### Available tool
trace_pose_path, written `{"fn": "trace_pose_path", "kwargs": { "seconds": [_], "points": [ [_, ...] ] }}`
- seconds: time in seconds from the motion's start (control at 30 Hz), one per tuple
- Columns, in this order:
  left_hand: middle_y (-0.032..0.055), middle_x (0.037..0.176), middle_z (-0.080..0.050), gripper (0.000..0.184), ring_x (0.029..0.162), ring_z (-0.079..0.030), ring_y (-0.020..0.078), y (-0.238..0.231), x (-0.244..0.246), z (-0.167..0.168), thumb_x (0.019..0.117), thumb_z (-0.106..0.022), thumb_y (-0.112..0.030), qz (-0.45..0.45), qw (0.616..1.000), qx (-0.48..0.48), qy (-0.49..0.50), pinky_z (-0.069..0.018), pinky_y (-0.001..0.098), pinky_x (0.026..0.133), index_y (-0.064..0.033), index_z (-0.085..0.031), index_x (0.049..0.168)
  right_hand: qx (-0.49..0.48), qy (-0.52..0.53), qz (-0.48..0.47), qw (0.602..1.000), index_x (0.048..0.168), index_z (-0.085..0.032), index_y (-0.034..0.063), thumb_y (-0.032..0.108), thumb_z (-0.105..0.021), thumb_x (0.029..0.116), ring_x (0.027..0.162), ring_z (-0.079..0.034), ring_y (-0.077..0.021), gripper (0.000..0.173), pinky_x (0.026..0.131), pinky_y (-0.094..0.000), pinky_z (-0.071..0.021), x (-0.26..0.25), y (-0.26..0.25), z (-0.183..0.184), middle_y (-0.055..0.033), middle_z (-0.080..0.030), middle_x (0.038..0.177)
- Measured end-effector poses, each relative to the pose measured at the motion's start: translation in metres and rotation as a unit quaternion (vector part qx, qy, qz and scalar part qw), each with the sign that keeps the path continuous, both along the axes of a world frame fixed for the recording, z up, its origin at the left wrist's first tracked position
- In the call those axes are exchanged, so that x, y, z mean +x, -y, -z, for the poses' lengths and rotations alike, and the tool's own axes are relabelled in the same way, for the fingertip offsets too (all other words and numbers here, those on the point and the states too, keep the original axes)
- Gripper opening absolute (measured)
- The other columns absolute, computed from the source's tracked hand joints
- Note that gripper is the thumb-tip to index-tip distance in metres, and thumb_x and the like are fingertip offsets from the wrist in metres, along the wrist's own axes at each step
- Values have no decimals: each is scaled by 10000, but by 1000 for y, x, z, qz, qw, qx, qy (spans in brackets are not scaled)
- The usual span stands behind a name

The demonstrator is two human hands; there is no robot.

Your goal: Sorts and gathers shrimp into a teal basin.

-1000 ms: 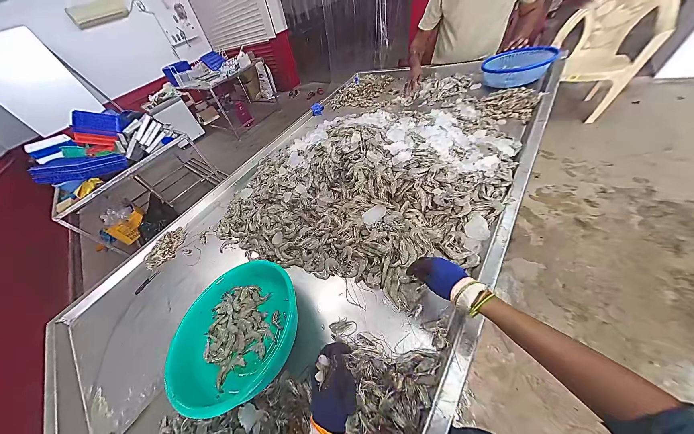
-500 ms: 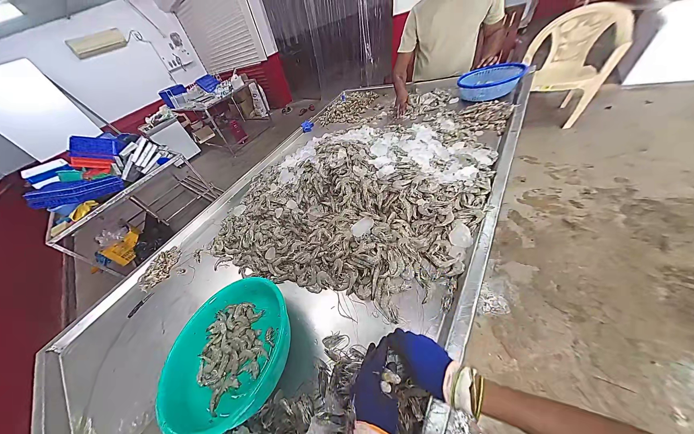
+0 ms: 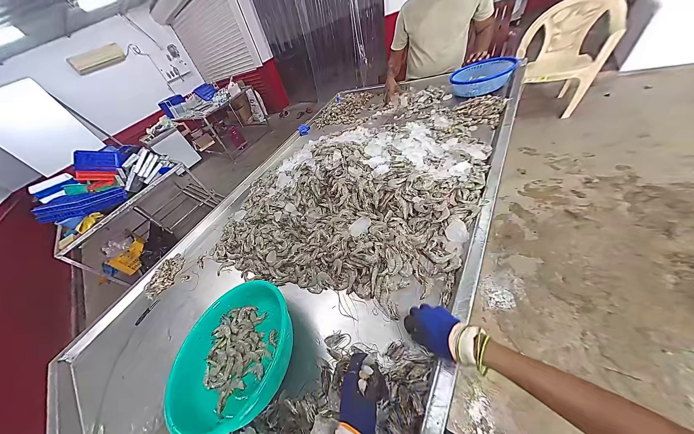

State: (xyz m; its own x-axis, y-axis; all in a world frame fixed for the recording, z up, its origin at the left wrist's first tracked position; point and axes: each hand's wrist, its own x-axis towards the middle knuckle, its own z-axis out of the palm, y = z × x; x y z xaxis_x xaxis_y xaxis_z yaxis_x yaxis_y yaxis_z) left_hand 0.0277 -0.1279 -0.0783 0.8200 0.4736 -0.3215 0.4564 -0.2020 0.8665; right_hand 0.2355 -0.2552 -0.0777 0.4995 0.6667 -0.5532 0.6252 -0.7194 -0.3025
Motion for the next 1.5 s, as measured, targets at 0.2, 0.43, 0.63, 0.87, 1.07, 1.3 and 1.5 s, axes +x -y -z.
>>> {"fn": "trace_pose_path", "kwargs": {
  "seconds": [0.2, 0.43, 0.63, 0.87, 1.07, 1.3, 1.5],
  "points": [
    [183, 1099, -705, 383, 866, -699, 190, 5, 8, 3, 843, -692, 21, -79, 994, -36, 66, -610, 398, 778, 60, -658, 1222, 42, 71, 135, 987, 1370, -563, -61, 90, -561, 1019, 1269, -558, -524, 382, 1029, -650, -470, 52, -47, 16, -341, -570, 1357],
    [142, 1511, -541, 616, 1418, -498, 290, 18, 18, 11, 853, -579, 80, 26, 992, 116, 50, -395, 475, 1184, -31, -557, 1459, -44, -25, 114, 992, 1445, -470, 13, 123, -583, 993, 1157, -653, -494, 479, 932, -641, -530, -45, -23, -21, -302, -637, 1284],
    [191, 1252, -697, 540, 1170, -669, 352, 30, 24, -21, 893, -654, 23, 0, 985, 131, -116, -505, 553, 1035, -97, -591, 1416, 47, 71, -30, 996, 1247, -662, 0, 31, -591, 962, 1187, -616, -432, 295, 954, -579, -504, -94, -23, -25, -227, -622, 1315],
    [251, 1271, -656, 435, 1211, -627, 343, 20, 15, -24, 940, -629, -14, 7, 989, 65, -132, -466, 500, 1079, 20, -587, 1372, 25, 88, -64, 994, 1112, -719, 11, 42, -639, 930, 1200, -601, -454, 201, 1009, -628, -451, -38, -13, -9, -232, -681, 1202],
    [241, 1118, -688, 380, 976, -688, 316, 8, 12, -11, 976, -603, -43, -51, 994, 39, -85, -547, 488, 929, 34, -590, 1348, 221, 35, -145, 964, 1275, -685, 64, 179, -639, 976, 1311, -547, -443, 324, 1206, -643, -255, -28, -14, -25, -216, -652, 1310],
    [247, 1202, -659, 385, 1098, -650, 273, 15, 5, -25, 966, -567, 32, -42, 998, -2, -49, -511, 414, 1012, 81, -567, 1349, 214, 66, -194, 955, 1013, -720, 6, 108, -627, 926, 1047, -665, -434, 164, 1002, -616, -446, -56, -20, -10, -206, -719, 984],
    [244, 1249, -626, 410, 1103, -636, 197, 9, -10, -29, 983, -554, 56, -79, 994, -72, 15, -518, 338, 997, 112, -500, 1385, 167, 11, 107, 980, 1253, -654, -15, 202, -537, 1036, 1199, -614, -458, 328, 1004, -626, -473, 11, 6, 4, -284, -650, 1247]
  ]
}}
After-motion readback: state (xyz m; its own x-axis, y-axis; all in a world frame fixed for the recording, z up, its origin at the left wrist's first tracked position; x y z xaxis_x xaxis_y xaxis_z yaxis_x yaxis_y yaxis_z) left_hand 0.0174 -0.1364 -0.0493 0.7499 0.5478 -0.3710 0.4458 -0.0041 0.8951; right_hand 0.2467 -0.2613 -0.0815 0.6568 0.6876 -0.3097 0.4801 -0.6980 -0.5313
